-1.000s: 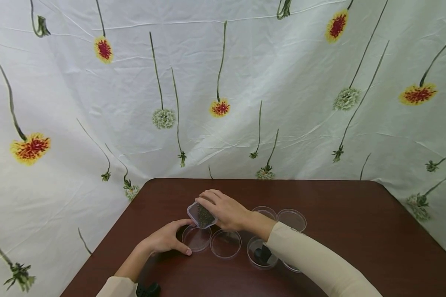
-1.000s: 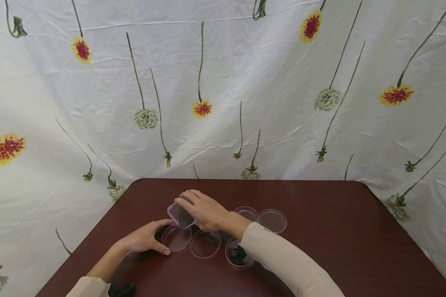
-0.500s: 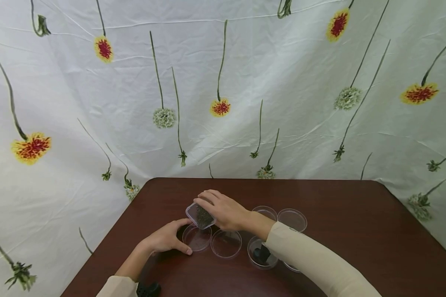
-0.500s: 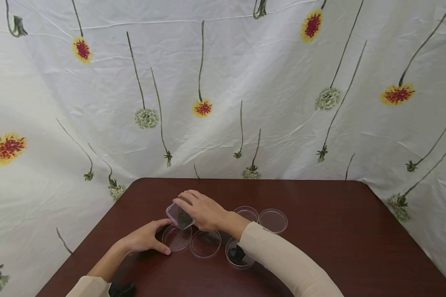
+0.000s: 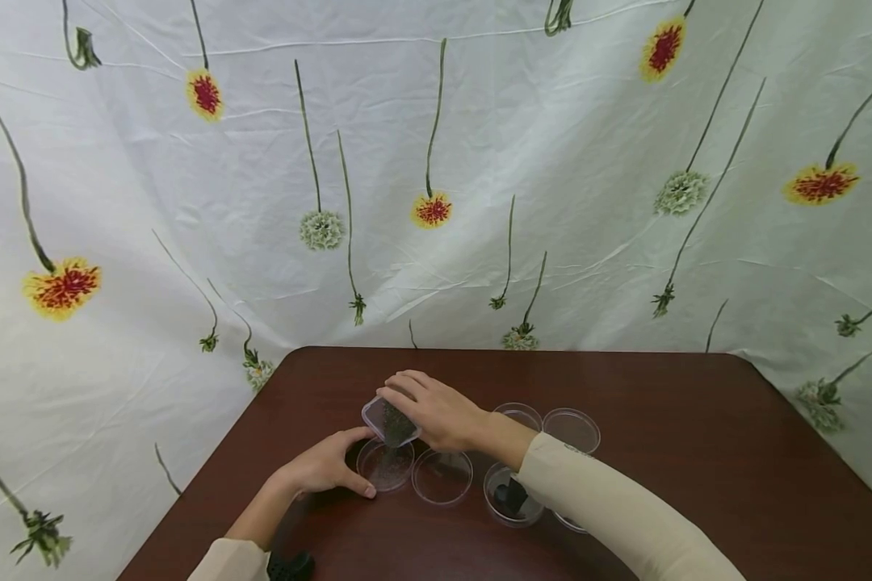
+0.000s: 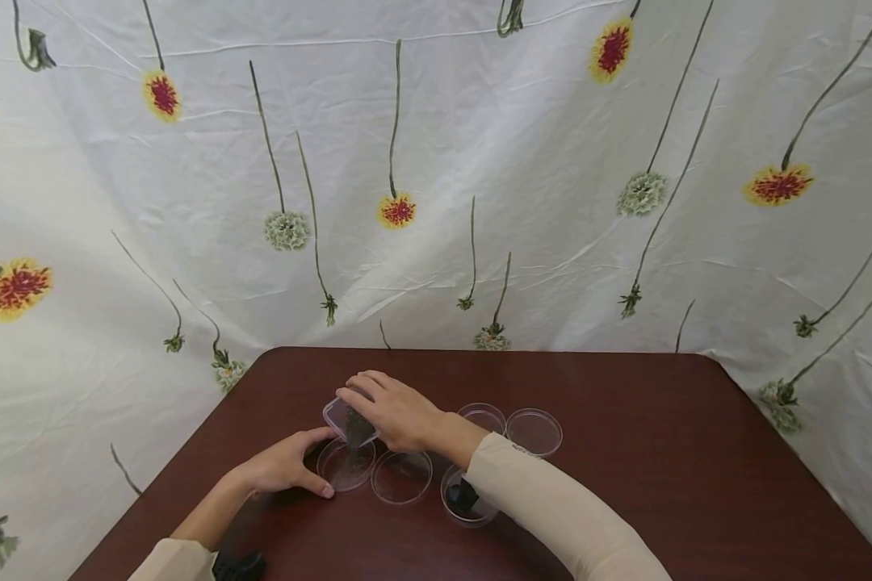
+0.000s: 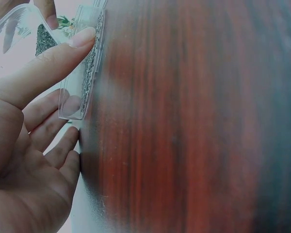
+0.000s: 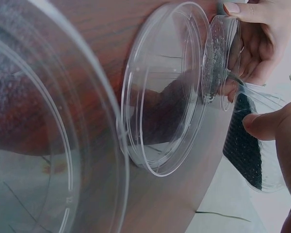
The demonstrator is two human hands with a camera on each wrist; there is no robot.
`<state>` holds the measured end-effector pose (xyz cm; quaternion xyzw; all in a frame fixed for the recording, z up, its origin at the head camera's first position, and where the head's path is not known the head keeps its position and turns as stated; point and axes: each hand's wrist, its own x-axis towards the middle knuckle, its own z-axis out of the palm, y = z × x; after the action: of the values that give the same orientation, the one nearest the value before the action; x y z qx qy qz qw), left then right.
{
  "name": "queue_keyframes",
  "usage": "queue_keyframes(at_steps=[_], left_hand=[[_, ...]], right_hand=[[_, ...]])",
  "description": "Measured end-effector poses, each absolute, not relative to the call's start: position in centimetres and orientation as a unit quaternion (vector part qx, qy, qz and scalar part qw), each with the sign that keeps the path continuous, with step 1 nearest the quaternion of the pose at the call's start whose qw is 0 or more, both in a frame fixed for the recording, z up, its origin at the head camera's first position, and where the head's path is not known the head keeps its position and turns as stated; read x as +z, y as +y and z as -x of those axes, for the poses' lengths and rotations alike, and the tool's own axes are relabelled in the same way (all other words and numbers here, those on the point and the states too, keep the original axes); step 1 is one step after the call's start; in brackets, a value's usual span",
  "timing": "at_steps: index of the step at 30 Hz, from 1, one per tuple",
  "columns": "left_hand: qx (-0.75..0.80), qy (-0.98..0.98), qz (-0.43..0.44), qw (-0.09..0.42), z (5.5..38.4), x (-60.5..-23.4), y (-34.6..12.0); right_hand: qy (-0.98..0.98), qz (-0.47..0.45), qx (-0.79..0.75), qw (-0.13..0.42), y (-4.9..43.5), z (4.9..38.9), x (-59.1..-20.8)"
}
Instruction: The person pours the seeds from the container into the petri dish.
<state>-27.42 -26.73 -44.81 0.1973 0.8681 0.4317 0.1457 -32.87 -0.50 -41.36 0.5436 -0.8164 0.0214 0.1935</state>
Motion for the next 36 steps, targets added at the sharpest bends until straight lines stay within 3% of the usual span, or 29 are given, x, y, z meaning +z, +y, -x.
queue_keyframes(at_steps=[18, 36], left_hand=[[0.434, 0.869, -0.189, 0.147, 27.48, -45.04, -26.82], [0.425, 0.873, -0.19, 0.143, 27.35, -44.87, -26.65]], right_hand=[[-0.814, -0.547, -0.004, 0.194, -0.66, 32.68, -41.23], [-0.839, -0.501, 0.165, 0.13, -0.27, 32.83, -41.62]])
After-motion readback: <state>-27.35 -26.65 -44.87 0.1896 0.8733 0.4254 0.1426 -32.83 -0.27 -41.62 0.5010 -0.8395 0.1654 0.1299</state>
